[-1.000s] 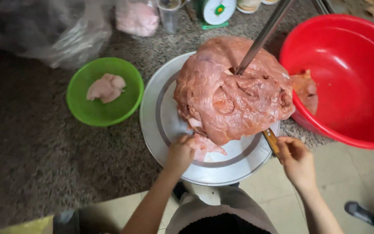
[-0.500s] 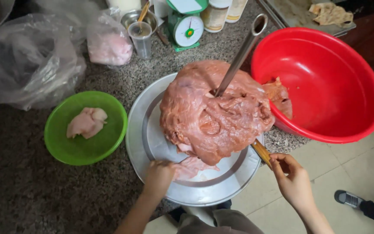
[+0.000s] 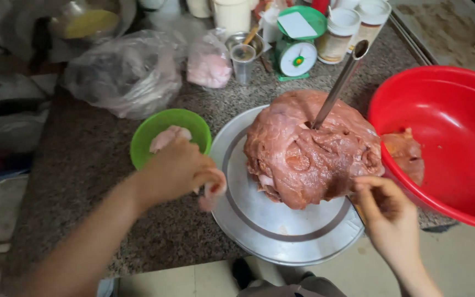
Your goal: Building a large meat stack on a vertical skewer by layering slabs of meat and trimming them with a knife.
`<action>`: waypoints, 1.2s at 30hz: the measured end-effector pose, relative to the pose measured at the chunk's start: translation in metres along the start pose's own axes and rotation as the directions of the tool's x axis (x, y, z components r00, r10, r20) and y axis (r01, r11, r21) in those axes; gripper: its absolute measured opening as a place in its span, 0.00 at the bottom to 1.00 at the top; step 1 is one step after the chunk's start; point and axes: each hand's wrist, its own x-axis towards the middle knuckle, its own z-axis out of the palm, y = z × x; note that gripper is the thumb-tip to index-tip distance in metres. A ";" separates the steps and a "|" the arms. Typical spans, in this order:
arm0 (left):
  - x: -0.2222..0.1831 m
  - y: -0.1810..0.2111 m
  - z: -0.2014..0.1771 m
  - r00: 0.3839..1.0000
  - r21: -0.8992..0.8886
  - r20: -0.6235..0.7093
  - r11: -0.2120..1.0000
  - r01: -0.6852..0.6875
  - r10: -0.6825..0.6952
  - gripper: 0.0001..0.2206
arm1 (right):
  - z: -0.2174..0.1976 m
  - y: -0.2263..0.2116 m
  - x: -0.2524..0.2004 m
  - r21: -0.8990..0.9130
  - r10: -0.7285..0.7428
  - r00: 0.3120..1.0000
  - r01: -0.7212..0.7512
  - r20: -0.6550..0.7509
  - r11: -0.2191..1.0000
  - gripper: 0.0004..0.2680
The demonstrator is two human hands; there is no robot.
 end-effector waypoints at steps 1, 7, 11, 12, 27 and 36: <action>0.003 -0.002 -0.014 0.992 0.168 0.085 0.983 0.075 -0.090 0.18 | 0.009 -0.013 0.002 -0.010 -0.035 0.998 0.036 0.059 0.999 0.04; 0.017 0.087 -0.119 0.816 0.583 0.244 0.751 0.308 -0.524 0.23 | 0.062 -0.064 0.012 0.077 -0.144 0.938 0.125 0.316 0.989 0.06; 0.026 0.127 -0.160 0.848 0.547 0.091 0.738 0.395 -0.522 0.18 | 0.090 -0.098 0.018 0.284 -0.147 0.865 0.006 0.479 0.959 0.06; 0.030 0.123 -0.164 0.850 0.553 0.087 0.735 0.392 -0.519 0.18 | 0.093 -0.108 0.024 0.289 -0.153 0.868 0.011 0.473 0.957 0.06; 0.112 0.134 -0.178 0.954 0.741 -0.081 0.657 -0.137 0.290 0.25 | 0.054 -0.136 0.120 0.170 -0.295 0.933 0.263 0.205 0.950 0.09; 0.125 0.148 -0.175 0.987 0.623 -0.108 0.782 -0.028 0.121 0.22 | 0.064 -0.162 0.087 0.385 -0.420 0.815 0.266 0.400 0.884 0.21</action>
